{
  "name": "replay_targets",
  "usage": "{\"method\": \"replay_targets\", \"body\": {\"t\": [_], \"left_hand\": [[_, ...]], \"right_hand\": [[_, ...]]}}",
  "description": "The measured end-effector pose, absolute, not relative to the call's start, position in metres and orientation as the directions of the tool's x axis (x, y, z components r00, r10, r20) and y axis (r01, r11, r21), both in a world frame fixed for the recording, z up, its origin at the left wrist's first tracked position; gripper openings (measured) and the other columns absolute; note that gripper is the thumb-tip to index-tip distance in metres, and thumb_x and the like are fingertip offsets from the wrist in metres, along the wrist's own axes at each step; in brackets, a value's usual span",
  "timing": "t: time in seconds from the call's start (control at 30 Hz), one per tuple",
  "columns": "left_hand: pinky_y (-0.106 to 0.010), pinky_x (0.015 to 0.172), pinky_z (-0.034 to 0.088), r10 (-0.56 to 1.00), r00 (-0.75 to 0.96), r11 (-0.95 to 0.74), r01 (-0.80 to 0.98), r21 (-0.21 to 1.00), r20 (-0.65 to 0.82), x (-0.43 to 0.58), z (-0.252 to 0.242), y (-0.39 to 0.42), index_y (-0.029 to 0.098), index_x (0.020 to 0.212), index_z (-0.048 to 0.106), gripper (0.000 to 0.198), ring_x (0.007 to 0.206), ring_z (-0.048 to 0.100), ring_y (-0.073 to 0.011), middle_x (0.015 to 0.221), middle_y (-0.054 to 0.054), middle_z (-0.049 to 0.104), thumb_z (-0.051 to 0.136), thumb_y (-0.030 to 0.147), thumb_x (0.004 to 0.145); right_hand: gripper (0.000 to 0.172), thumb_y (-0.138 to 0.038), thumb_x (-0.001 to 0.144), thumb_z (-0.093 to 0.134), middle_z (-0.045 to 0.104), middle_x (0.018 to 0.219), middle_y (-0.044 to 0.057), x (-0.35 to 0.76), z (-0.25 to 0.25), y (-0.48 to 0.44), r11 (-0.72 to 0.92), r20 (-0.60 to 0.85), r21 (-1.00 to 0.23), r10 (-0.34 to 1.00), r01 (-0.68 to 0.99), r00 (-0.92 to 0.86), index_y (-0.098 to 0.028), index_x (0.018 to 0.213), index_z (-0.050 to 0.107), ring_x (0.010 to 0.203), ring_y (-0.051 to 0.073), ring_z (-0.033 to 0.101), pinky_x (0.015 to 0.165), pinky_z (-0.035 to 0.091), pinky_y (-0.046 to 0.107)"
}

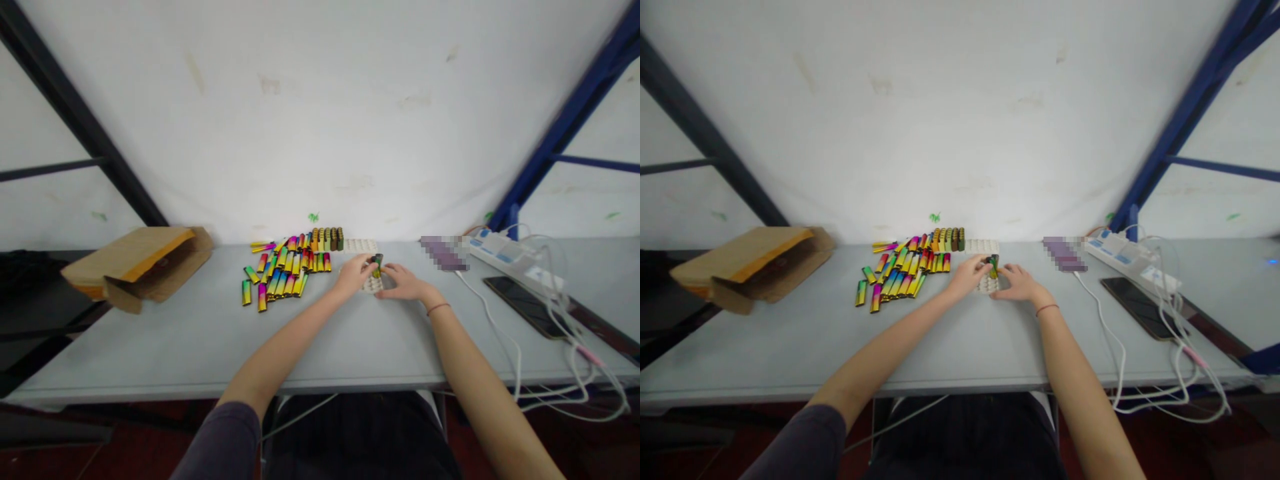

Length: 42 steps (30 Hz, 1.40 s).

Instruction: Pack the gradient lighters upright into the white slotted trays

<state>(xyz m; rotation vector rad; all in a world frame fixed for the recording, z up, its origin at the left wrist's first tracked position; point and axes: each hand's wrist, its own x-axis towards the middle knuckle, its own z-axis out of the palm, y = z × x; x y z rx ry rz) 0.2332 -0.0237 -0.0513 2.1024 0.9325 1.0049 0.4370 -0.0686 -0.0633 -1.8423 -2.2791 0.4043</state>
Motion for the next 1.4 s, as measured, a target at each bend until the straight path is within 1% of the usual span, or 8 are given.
{"method": "replay_targets", "body": {"t": [0.17, 0.27, 0.43, 0.67, 0.8, 0.97, 1.17, 1.4], "left_hand": [[-0.037, 0.102, 0.051, 0.746, 0.527, -0.632, 0.368, 0.682, 0.407, 0.233, -0.04, -0.024, 0.019, 0.102, 0.072, 0.012, 0.106, 0.07, -0.0246, 0.112, -0.011, 0.076, 0.066, 0.026, 0.095], [-0.035, 0.099, 0.051, 0.751, 0.538, -0.623, 0.384, 0.682, 0.383, 0.234, -0.037, -0.028, 0.021, 0.094, 0.07, 0.007, 0.101, 0.07, -0.0234, 0.105, -0.008, 0.077, 0.069, 0.028, 0.094], [-0.032, 0.089, 0.053, 0.788, 0.473, -0.591, 0.4, 0.7, 0.395, 0.236, -0.043, -0.034, 0.023, 0.102, 0.066, 0.013, 0.091, 0.071, -0.0213, 0.098, -0.005, 0.076, 0.073, 0.03, 0.093], [-0.033, 0.1, 0.047, 0.767, 0.454, -0.636, 0.445, 0.631, 0.453, 0.229, -0.042, -0.037, 0.021, 0.099, 0.068, 0.008, 0.106, 0.066, -0.0232, 0.106, -0.007, 0.073, 0.07, 0.028, 0.096], [-0.038, 0.103, 0.042, 0.838, 0.345, -0.542, 0.607, 0.581, 0.422, 0.201, -0.032, -0.029, 0.019, 0.102, 0.072, 0.026, 0.11, 0.063, -0.0262, 0.112, -0.013, 0.074, 0.048, 0.027, 0.106], [-0.045, 0.101, 0.039, 0.919, 0.114, -0.252, 0.907, 0.339, 0.377, 0.159, -0.023, -0.018, 0.021, 0.113, 0.076, 0.038, 0.121, 0.056, -0.0335, 0.125, -0.016, 0.072, 0.04, 0.029, 0.107], [-0.051, 0.1, 0.036, 0.937, 0.172, -0.237, 0.952, 0.193, 0.305, 0.158, -0.029, -0.018, 0.019, 0.11, 0.081, 0.04, 0.125, 0.048, -0.0374, 0.13, -0.018, 0.068, 0.042, 0.026, 0.105], [-0.054, 0.103, 0.034, 0.937, 0.232, -0.293, 0.93, 0.223, 0.263, 0.163, -0.029, -0.023, 0.022, 0.101, 0.082, 0.036, 0.121, 0.048, -0.0363, 0.125, -0.017, 0.072, 0.049, 0.035, 0.105]], "right_hand": [[0.088, -0.069, 0.079, 0.074, 0.048, 0.159, 0.022, 0.439, -0.067, -0.067, 0.218, -0.014, -0.325, 0.972, 0.92, -0.235, -0.02, 0.15, 0.056, 0.15, 0.044, 0.042, 0.122, 0.036, 0.059], [0.086, -0.069, 0.079, 0.075, 0.051, 0.157, 0.019, 0.443, -0.071, -0.065, 0.226, 0.004, -0.324, 0.971, 0.919, -0.237, -0.024, 0.15, 0.056, 0.149, 0.044, 0.044, 0.12, 0.039, 0.059], [0.083, -0.068, 0.079, 0.076, 0.053, 0.156, 0.018, 0.444, -0.073, -0.063, 0.241, 0.003, -0.31, 0.968, 0.92, -0.253, -0.025, 0.149, 0.058, 0.148, 0.043, 0.045, 0.12, 0.04, 0.057], [0.092, -0.071, 0.078, 0.076, 0.05, 0.158, 0.02, 0.438, -0.067, -0.067, 0.2, -0.023, -0.302, 0.976, 0.932, -0.217, -0.022, 0.152, 0.055, 0.15, 0.043, 0.043, 0.121, 0.038, 0.055], [0.09, -0.071, 0.077, 0.076, 0.052, 0.157, 0.018, 0.441, -0.067, -0.067, 0.223, -0.01, -0.307, 0.971, 0.925, -0.238, -0.024, 0.151, 0.056, 0.148, 0.043, 0.045, 0.122, 0.038, 0.055], [0.09, -0.074, 0.078, 0.073, 0.051, 0.157, 0.021, 0.444, -0.069, -0.065, 0.235, -0.013, -0.303, 0.968, 0.924, -0.25, -0.02, 0.149, 0.059, 0.147, 0.045, 0.046, 0.123, 0.037, 0.056], [0.092, -0.074, 0.078, 0.073, 0.051, 0.157, 0.02, 0.445, -0.069, -0.066, 0.235, -0.012, -0.316, 0.968, 0.919, -0.252, -0.021, 0.151, 0.057, 0.148, 0.045, 0.044, 0.123, 0.036, 0.058], [0.092, -0.073, 0.079, 0.073, 0.05, 0.158, 0.022, 0.443, -0.065, -0.068, 0.228, -0.024, -0.294, 0.969, 0.928, -0.246, -0.018, 0.152, 0.056, 0.148, 0.044, 0.045, 0.123, 0.037, 0.056]]}}
